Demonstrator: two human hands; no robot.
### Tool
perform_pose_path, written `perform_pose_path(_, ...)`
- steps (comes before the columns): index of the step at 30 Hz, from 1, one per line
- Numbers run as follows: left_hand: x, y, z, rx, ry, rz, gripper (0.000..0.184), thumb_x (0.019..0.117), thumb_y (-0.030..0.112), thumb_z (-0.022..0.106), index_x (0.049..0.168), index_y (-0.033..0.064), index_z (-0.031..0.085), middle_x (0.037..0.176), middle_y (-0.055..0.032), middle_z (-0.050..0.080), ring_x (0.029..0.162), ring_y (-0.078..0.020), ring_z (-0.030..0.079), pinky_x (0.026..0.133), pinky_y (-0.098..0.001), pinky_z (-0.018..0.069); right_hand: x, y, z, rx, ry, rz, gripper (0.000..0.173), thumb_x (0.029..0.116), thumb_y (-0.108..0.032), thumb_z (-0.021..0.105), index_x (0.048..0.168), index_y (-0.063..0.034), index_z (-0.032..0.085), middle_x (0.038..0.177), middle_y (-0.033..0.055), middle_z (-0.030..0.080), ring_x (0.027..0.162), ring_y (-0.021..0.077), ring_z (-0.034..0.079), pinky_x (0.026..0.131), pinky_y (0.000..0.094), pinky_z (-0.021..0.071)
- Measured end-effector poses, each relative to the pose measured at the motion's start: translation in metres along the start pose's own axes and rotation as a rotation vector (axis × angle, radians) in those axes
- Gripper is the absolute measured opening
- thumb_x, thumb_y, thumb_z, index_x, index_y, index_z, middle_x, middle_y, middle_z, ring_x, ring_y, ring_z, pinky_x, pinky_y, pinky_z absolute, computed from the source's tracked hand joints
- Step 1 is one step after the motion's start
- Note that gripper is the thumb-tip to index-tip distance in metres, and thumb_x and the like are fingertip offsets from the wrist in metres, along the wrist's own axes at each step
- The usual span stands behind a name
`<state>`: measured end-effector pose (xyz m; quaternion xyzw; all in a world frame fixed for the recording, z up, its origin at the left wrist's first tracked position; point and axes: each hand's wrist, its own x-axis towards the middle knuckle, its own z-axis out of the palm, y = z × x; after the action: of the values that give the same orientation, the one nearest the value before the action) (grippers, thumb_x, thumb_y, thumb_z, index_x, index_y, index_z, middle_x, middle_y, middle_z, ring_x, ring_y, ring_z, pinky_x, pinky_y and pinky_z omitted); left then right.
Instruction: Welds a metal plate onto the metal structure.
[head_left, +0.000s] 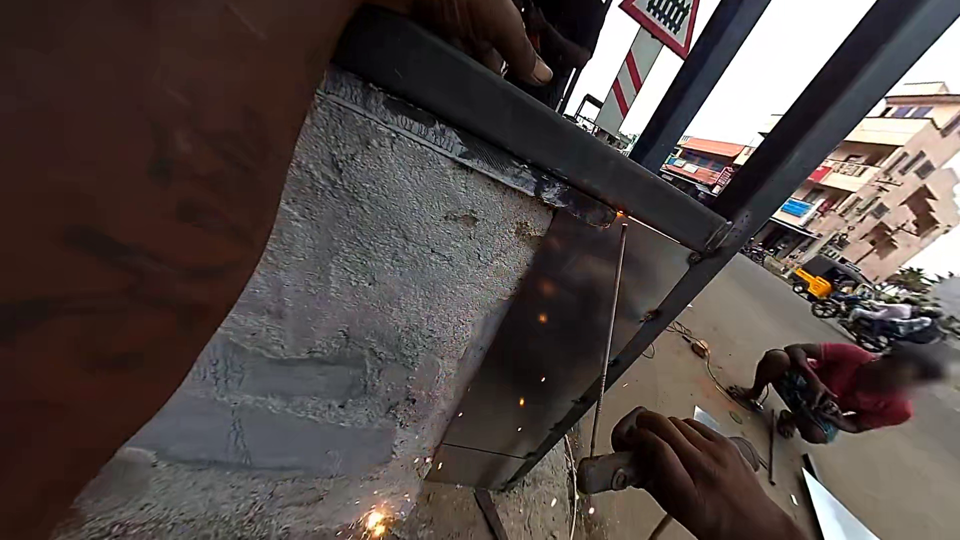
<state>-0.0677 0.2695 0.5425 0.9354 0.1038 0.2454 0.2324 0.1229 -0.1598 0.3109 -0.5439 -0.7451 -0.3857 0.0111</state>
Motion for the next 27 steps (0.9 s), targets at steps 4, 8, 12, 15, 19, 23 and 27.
perform_pose_path(4, 0.009, -0.023, 0.015, -0.14, 0.133, 0.123, 0.02, 0.0996, 0.027, 0.065, 0.115, 0.0174, 0.073, 0.084, 0.004, 0.072, 0.065, 0.0027, 0.065, 0.059, -0.0095, 0.0491, 0.004, 0.004, 0.003, -0.012, -0.024, -0.002, 0.018, 0.1051, -0.027, 0.052, 0.109, -0.0102, 0.053, 0.095, 0.0089, 0.066, 0.065, 0.0214, 0.063, 0.053, 0.0317, 0.0513)
perform_pose_path(8, 0.004, -0.017, 0.017, -0.108, 0.173, 0.025, 0.023, 0.0981, 0.036, 0.066, 0.118, 0.027, 0.074, 0.096, 0.0087, 0.075, 0.07, 0.0064, 0.064, 0.061, -0.0077, 0.0462, 0.005, 0.006, 0.005, -0.017, -0.024, 0.008, 0.018, 0.106, -0.028, 0.051, 0.109, -0.0101, 0.054, 0.094, 0.0089, 0.066, 0.065, 0.0212, 0.062, 0.053, 0.0312, 0.0509)
perform_pose_path(12, 0.011, -0.025, 0.021, -0.228, 0.212, 0.07, 0.023, 0.0969, 0.034, 0.069, 0.114, 0.02, 0.075, 0.087, 0.0056, 0.076, 0.067, 0.0051, 0.067, 0.058, -0.0072, 0.0487, 0.008, 0.007, 0.005, -0.01, -0.033, 0.005, 0.017, 0.1055, -0.026, 0.051, 0.108, -0.0095, 0.054, 0.093, 0.0092, 0.066, 0.065, 0.0215, 0.063, 0.053, 0.0315, 0.0512)
perform_pose_path(15, 0.009, -0.03, 0.022, -0.182, 0.2, 0.179, 0.026, 0.0988, 0.034, 0.065, 0.118, 0.0194, 0.074, 0.087, 0.0083, 0.075, 0.066, 0.0079, 0.063, 0.06, -0.006, 0.0461, 0.01, 0.007, 0.004, -0.012, -0.035, 0.01, 0.016, 0.1042, -0.025, 0.053, 0.108, -0.0087, 0.055, 0.094, 0.0099, 0.067, 0.066, 0.0223, 0.065, 0.053, 0.0322, 0.0526)
perform_pose_path(19, 0.006, -0.032, 0.022, -0.129, 0.197, 0.277, 0.027, 0.0983, 0.034, 0.066, 0.119, 0.0192, 0.073, 0.095, 0.0088, 0.075, 0.071, 0.009, 0.064, 0.062, -0.0056, 0.0461, 0.011, 0.009, 0.003, -0.014, -0.037, 0.006, 0.017, 0.1047, -0.025, 0.052, 0.108, -0.0081, 0.055, 0.094, 0.0104, 0.067, 0.066, 0.0227, 0.065, 0.054, 0.0324, 0.0533)
perform_pose_path(23, 0.006, -0.029, 0.023, -0.147, 0.206, 0.233, 0.027, 0.0984, 0.032, 0.065, 0.12, 0.0172, 0.073, 0.093, 0.0068, 0.076, 0.07, 0.0073, 0.063, 0.062, -0.0064, 0.0451, 0.013, 0.01, 0.002, -0.022, -0.04, 0.006, 0.017, 0.1042, -0.025, 0.052, 0.108, -0.0081, 0.055, 0.094, 0.0103, 0.067, 0.065, 0.0222, 0.065, 0.053, 0.0316, 0.0525)
perform_pose_path(27, 0.008, -0.027, 0.025, -0.189, 0.258, 0.109, 0.023, 0.0962, 0.031, 0.069, 0.116, 0.0206, 0.075, 0.086, 0.0068, 0.076, 0.065, 0.0064, 0.065, 0.058, -0.0058, 0.0455, 0.013, 0.009, 0.002, -0.023, -0.041, 0.011, 0.017, 0.1048, -0.025, 0.051, 0.108, -0.0087, 0.055, 0.093, 0.0094, 0.066, 0.065, 0.0215, 0.064, 0.052, 0.0313, 0.0513)
